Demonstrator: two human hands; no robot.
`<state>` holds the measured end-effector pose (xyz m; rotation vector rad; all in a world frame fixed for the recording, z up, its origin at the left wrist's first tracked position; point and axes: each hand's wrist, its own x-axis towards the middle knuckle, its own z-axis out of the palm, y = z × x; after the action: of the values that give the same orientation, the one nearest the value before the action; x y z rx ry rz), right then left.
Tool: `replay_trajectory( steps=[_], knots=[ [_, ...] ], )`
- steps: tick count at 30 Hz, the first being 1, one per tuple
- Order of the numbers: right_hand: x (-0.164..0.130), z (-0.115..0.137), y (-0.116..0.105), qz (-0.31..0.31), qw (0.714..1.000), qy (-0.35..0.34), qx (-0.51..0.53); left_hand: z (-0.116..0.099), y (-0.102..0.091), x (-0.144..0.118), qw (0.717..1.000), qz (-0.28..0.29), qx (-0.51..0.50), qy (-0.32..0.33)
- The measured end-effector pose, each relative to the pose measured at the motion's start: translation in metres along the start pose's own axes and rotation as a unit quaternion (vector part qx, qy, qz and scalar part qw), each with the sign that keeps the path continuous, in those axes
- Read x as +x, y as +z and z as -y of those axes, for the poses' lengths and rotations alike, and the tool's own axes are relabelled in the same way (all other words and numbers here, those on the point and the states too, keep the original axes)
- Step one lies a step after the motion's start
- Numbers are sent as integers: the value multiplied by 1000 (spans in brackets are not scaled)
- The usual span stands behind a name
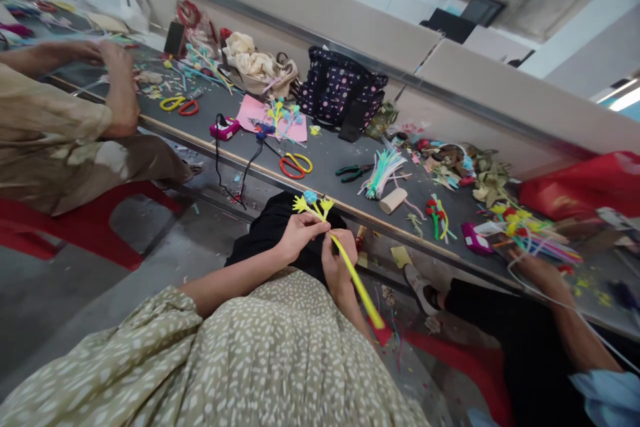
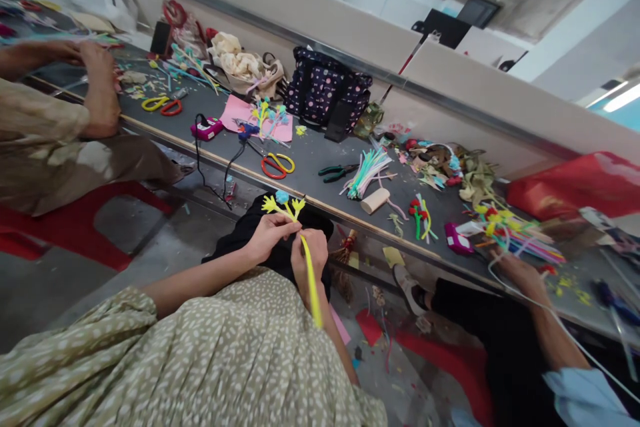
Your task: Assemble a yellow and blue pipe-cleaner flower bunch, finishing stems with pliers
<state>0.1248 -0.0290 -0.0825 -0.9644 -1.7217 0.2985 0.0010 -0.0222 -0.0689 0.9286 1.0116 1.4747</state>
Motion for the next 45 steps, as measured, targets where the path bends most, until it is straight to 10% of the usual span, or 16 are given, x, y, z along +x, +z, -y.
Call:
replay_trajectory(
  steps=[6,17,29,45],
  knots=[
    [2,6,1,-3,969,174,173,-4,-3,0,999,34,11,-4],
    [1,-1,7,59,775,422,467,-2,-10,0,994,103,-24,-24],
    [-1,10,5,-15,939,244,241,1,-4,1,995,40,-57,-72],
    [1,1,8,86,779,423,456,0,-8,-3,985,116,-97,-80]
  ],
)
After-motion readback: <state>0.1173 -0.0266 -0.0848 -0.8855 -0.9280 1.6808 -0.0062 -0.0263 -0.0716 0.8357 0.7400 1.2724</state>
